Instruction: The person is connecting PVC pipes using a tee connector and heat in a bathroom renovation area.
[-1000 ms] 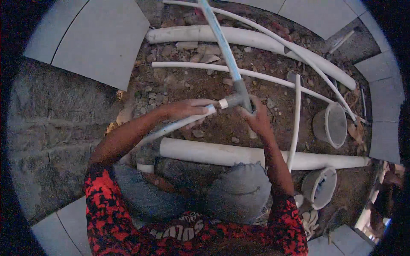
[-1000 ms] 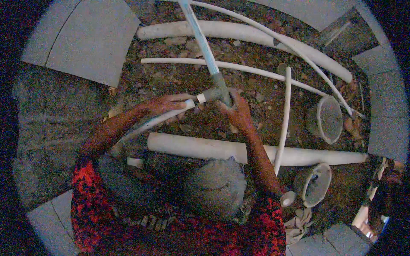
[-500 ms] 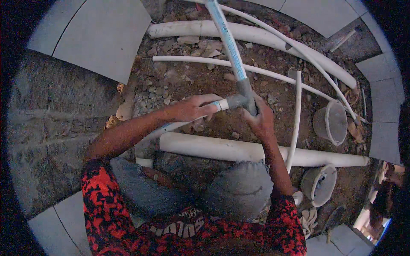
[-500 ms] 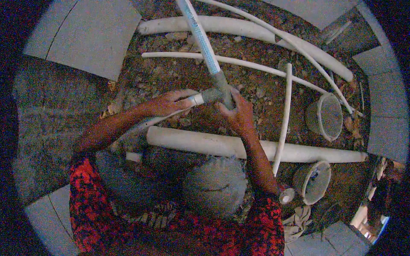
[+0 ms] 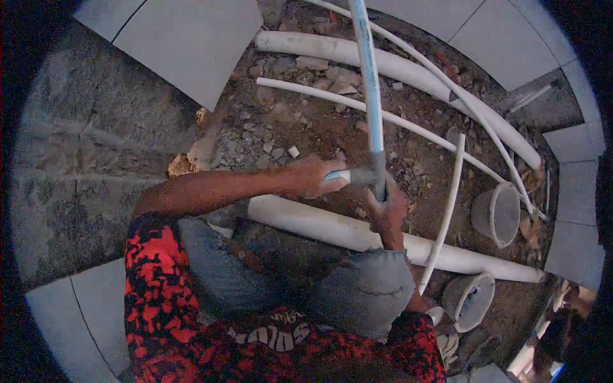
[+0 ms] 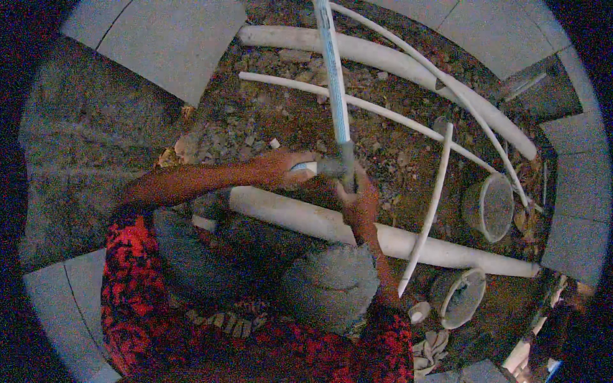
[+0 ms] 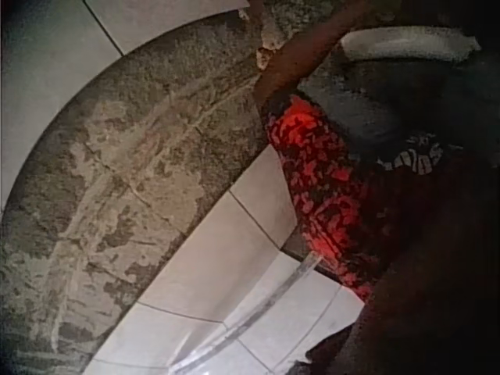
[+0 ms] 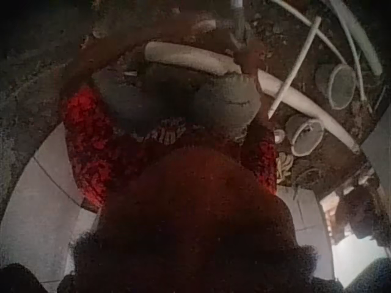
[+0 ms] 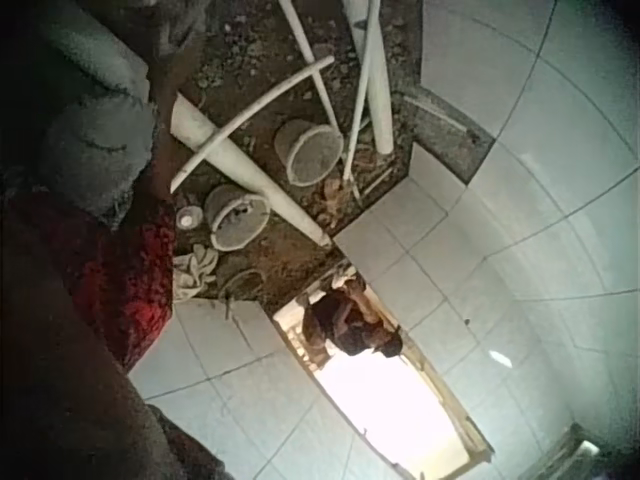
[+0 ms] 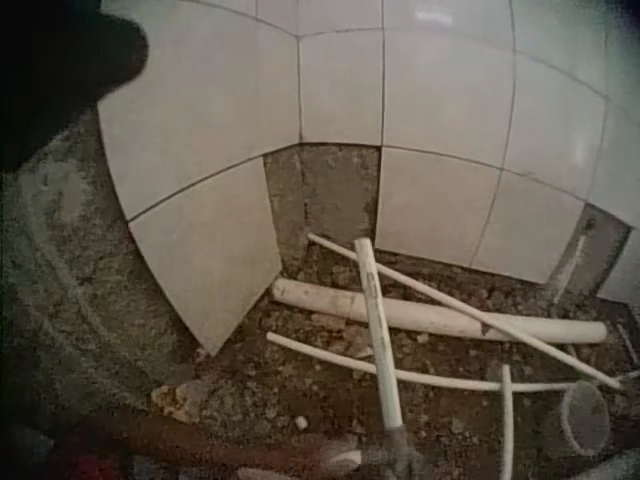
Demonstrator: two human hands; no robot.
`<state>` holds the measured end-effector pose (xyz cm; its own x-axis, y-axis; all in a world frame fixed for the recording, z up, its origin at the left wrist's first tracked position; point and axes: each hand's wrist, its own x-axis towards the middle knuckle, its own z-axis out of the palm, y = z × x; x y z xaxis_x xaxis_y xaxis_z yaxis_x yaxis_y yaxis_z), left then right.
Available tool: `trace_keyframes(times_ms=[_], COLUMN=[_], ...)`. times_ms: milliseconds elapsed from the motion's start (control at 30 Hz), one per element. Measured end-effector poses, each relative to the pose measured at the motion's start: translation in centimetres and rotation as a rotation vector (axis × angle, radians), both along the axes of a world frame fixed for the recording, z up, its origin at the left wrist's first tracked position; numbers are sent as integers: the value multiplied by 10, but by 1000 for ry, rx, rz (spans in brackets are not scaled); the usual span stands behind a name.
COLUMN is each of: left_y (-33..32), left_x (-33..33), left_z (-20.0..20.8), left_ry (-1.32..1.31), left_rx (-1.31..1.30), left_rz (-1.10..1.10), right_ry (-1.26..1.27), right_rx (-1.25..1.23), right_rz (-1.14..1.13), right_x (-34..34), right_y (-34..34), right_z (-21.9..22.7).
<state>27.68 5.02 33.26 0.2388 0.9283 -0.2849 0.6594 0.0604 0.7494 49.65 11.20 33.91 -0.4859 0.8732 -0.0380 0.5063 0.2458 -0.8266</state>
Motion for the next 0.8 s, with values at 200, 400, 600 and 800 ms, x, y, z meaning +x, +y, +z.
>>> trace_keyframes(times_ms=[200,400,600,800], left_y=[-9,-4,-5,-34], left_x=[0,5,6,-7], left_z=[-9,-8,-31,-134], left_ry=[26,21,-71,-157], left_rx=[-53,-119,-159,-265], left_rz=[-135,-107,-150,-375], right_ry=[36,131,74,-23], right_rx=[-69,-48,-285,-426], right_rz=[39,81,107,221], right_x=[12,16,22,31], right_y=[-11,-4,-6,-16], right_z=[-40,-43,-51,-63])
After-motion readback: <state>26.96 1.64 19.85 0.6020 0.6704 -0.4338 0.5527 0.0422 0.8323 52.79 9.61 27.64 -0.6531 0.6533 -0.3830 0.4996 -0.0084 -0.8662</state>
